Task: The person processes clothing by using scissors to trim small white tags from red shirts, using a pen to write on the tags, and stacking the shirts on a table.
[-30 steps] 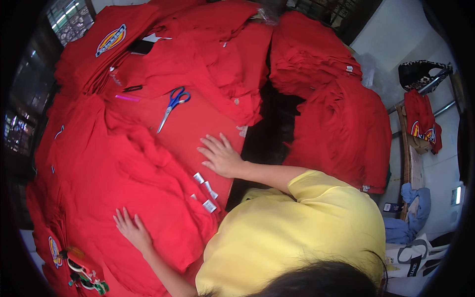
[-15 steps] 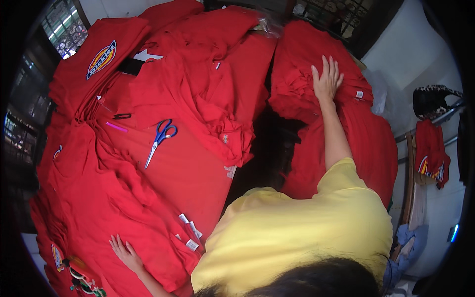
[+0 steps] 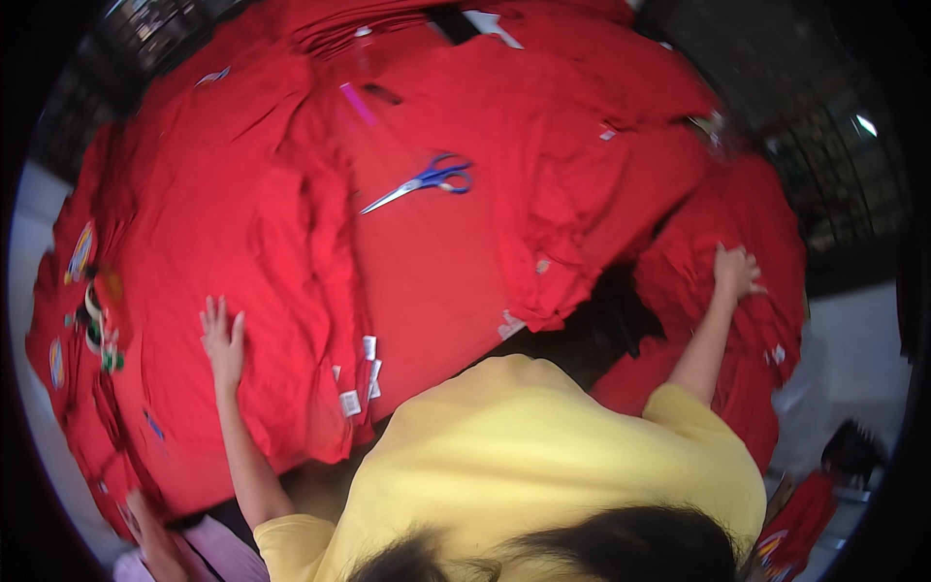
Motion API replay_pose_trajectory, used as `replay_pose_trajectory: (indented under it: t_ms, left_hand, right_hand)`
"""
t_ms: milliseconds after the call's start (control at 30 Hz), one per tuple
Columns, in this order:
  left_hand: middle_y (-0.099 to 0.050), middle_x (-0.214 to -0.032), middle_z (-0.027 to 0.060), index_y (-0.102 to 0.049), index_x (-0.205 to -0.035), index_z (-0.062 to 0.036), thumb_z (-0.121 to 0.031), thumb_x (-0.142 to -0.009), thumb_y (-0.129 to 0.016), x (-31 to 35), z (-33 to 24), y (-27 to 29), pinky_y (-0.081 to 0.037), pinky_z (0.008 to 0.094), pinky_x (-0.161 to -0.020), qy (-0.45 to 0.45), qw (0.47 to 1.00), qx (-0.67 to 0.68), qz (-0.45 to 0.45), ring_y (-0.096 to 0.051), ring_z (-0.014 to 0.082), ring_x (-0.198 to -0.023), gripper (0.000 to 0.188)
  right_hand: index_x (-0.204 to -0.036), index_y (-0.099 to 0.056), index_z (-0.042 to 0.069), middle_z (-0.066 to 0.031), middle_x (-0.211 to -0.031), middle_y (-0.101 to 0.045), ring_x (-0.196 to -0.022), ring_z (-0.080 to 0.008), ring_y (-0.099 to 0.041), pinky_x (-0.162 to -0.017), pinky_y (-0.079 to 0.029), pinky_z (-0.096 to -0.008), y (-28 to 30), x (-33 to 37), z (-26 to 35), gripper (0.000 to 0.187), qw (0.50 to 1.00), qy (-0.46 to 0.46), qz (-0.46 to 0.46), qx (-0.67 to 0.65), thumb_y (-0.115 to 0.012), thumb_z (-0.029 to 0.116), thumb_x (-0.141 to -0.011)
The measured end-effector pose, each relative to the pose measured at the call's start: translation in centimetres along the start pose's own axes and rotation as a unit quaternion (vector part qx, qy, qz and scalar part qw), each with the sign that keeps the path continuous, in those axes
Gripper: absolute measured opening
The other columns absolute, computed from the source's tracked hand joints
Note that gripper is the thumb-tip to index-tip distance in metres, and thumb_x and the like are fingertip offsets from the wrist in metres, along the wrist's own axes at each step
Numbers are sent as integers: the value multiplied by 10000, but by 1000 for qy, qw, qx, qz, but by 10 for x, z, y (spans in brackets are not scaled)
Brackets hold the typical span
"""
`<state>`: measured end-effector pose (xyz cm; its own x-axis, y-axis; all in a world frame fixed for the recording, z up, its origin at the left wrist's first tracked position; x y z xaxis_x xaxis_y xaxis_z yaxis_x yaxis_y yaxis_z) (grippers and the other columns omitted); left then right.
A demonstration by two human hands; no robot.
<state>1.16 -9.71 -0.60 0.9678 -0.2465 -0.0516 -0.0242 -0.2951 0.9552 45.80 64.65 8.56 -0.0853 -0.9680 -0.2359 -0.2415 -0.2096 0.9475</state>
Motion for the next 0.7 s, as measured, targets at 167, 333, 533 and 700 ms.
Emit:
replay_pose_trajectory:
  t_ms: [167, 333, 533, 700]
  left_hand:
    - [-248, -1528, 142, -294, -1449, -25, -496, -868, -562, 93, -123, 2, -93, 537, -1137, -70, 986, -149, 7, -168, 326, -1428, 794]
    - [-403, -1397, 170, -441, -1334, -5, -363, -818, -672, 158, -174, 7, -257, 508, -1081, -100, 991, -75, -52, -349, 357, -1320, 669]
    - [-529, -1089, 155, -568, -1072, -34, -271, -786, -723, 201, -126, 34, -381, 451, -866, 41, 982, -65, -173, -492, 344, -994, 402]
    - [-571, -979, 125, -566, -1035, -25, -223, -808, -712, 219, -97, 44, -417, 371, -801, 100, 989, 51, -97, -546, 254, -879, 335]
  right_hand:
    - [-1048, -666, 77, -117, -1162, -609, -1120, -308, -529, -995, -361, -485, 38, 87, 120, 279, 829, 421, -129, -344, -561, 296, -910]
    - [-1024, -646, -1, -113, -894, -635, -788, -205, -630, -716, -487, -300, 92, 275, 262, 175, 560, 633, 138, -516, -534, 84, -920]
    - [-1209, -538, 6, -207, -1051, -646, -946, -352, -641, -822, -491, -417, 132, 413, 379, 321, 429, 664, 232, -567, -517, 152, -924]
    - [-1306, -461, 52, -158, -1113, -625, -937, -272, -615, -836, -473, -371, 171, 480, 461, 488, 475, 717, 218, -461, -634, 131, -857]
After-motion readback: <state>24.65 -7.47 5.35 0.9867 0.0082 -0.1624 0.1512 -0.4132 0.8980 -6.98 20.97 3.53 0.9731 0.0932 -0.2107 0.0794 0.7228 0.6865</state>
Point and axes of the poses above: each hand's wrist, its own x-axis away from the middle knuckle, its own y-axis out of the back of the hand, z = x × y, the point moved 5 cm from there along -x, towards the middle knuckle
